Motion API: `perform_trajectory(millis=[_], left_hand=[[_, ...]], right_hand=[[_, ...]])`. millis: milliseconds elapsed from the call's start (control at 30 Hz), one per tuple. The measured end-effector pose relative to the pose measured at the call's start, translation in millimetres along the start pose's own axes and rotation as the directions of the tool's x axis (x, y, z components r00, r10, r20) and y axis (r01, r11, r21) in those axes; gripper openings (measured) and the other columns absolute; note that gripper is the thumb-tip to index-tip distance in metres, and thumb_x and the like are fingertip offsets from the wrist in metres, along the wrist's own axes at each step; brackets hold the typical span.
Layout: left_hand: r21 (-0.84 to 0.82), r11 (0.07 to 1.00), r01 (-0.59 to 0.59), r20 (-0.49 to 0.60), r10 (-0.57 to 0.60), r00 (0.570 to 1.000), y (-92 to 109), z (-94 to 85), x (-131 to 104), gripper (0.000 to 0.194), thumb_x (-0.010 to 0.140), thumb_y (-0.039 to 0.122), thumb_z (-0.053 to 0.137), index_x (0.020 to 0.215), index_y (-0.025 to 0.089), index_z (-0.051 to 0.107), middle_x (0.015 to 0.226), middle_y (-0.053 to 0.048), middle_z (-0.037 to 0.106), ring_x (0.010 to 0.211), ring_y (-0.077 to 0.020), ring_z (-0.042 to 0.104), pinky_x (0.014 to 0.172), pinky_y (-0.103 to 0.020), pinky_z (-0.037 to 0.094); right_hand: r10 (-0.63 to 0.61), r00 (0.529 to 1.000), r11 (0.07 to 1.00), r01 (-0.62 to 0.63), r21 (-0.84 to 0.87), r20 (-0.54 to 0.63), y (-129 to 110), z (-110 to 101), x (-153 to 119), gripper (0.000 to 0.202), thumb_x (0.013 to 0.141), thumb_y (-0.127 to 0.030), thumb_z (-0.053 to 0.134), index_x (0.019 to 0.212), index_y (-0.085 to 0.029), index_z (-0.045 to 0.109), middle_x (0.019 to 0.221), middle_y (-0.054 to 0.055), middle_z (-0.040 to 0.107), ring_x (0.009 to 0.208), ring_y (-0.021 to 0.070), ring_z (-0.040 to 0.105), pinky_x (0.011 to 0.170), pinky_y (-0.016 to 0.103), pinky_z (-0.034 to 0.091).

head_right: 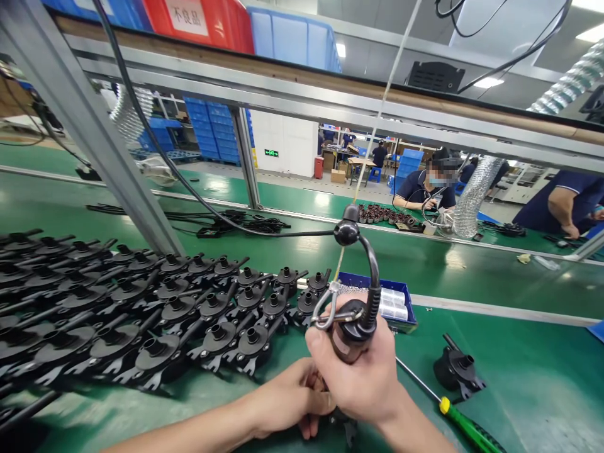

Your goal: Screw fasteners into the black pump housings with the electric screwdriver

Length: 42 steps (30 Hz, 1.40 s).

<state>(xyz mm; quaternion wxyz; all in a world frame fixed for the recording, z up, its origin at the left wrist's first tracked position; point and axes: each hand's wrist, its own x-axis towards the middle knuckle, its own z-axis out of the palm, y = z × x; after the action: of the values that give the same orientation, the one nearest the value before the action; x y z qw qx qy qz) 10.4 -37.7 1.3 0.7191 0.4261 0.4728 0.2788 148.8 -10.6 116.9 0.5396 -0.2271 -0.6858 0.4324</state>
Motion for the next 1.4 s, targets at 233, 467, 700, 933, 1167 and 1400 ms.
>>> perform_trajectory(millis=[233, 467, 700, 933, 1167, 1400], left_hand=[[0.017, 1.0, -0.014, -0.015, 0.014, 1.0, -1, 0.2, 2, 0.04, 0.066, 0.029, 0.085, 0.083, 0.024, 0.049, 0.053, 0.007, 0.056, 0.045, -0.0133, 0.055, 0.043, -0.024, 0.047], [0.029, 0.999, 0.013, -0.038, -0.012, 0.999, 0, 1.4, 2, 0.032, 0.067, 0.02, 0.075, 0.081, 0.024, 0.047, 0.053, 0.008, 0.055, 0.044, -0.0126, 0.054, 0.043, -0.024, 0.045], [0.051, 0.999, -0.011, -0.063, 0.014, 0.998, -2, 5.2, 0, 0.029, 0.073, 0.02, 0.073, 0.081, 0.025, 0.046, 0.055, 0.008, 0.053, 0.047, -0.0135, 0.054, 0.046, -0.026, 0.046], [0.274, 0.948, -0.161, -0.164, 0.211, 0.964, -10, 7.5, -15, 0.024, 0.083, 0.032, 0.073, 0.092, 0.022, 0.053, 0.08, 0.001, 0.061, 0.073, -0.0198, 0.061, 0.066, -0.033, 0.047], [0.174, 0.779, -0.602, 0.026, 0.608, 0.794, -37, 8.8, 7, 0.12, 0.065, 0.041, 0.098, 0.163, 0.024, 0.029, 0.15, -0.017, 0.057, 0.138, -0.0406, 0.055, 0.118, -0.054, 0.044], [0.201, 0.759, -0.62, 0.112, 0.611, 0.784, -18, -15.0, 12, 0.104, 0.079, 0.037, 0.089, 0.166, 0.023, 0.034, 0.138, -0.013, 0.068, 0.13, -0.0372, 0.063, 0.118, -0.054, 0.047]], right_hand=[[-0.187, 0.976, 0.963, 0.16, -0.219, -0.113, 6, 6, -6, 0.027, 0.098, -0.013, 0.075, 0.118, -0.026, 0.064, 0.088, 0.001, 0.076, 0.065, 0.0168, 0.069, 0.065, 0.032, 0.06], [-0.066, 0.995, 0.997, 0.061, -0.054, -0.082, 11, 5, -6, 0.015, 0.101, -0.017, 0.07, 0.111, -0.026, 0.063, 0.083, 0.0, 0.069, 0.066, 0.0182, 0.07, 0.057, 0.03, 0.059], [-0.023, 0.999, 0.996, 0.027, 0.086, -0.038, 13, 8, -8, 0.026, 0.104, -0.016, 0.07, 0.123, -0.029, 0.058, 0.09, -0.001, 0.071, 0.078, 0.0201, 0.077, 0.066, 0.031, 0.063], [0.062, 0.997, 0.995, -0.058, 0.083, -0.044, 9, 6, -1, 0.013, 0.103, -0.027, 0.074, 0.108, -0.025, 0.062, 0.084, -0.001, 0.07, 0.069, 0.0183, 0.075, 0.065, 0.03, 0.063], [0.004, 0.991, 0.997, 0.007, 0.08, -0.134, -3, -2, -1, 0.007, 0.103, -0.025, 0.075, 0.104, -0.025, 0.068, 0.086, 0.002, 0.073, 0.081, 0.0199, 0.075, 0.069, 0.03, 0.065], [-0.031, 0.999, 0.961, 0.038, 0.274, -0.032, -12, -7, -4, 0.014, 0.106, -0.021, 0.071, 0.115, -0.029, 0.064, 0.085, -0.001, 0.071, 0.078, 0.0174, 0.072, 0.067, 0.029, 0.061]])
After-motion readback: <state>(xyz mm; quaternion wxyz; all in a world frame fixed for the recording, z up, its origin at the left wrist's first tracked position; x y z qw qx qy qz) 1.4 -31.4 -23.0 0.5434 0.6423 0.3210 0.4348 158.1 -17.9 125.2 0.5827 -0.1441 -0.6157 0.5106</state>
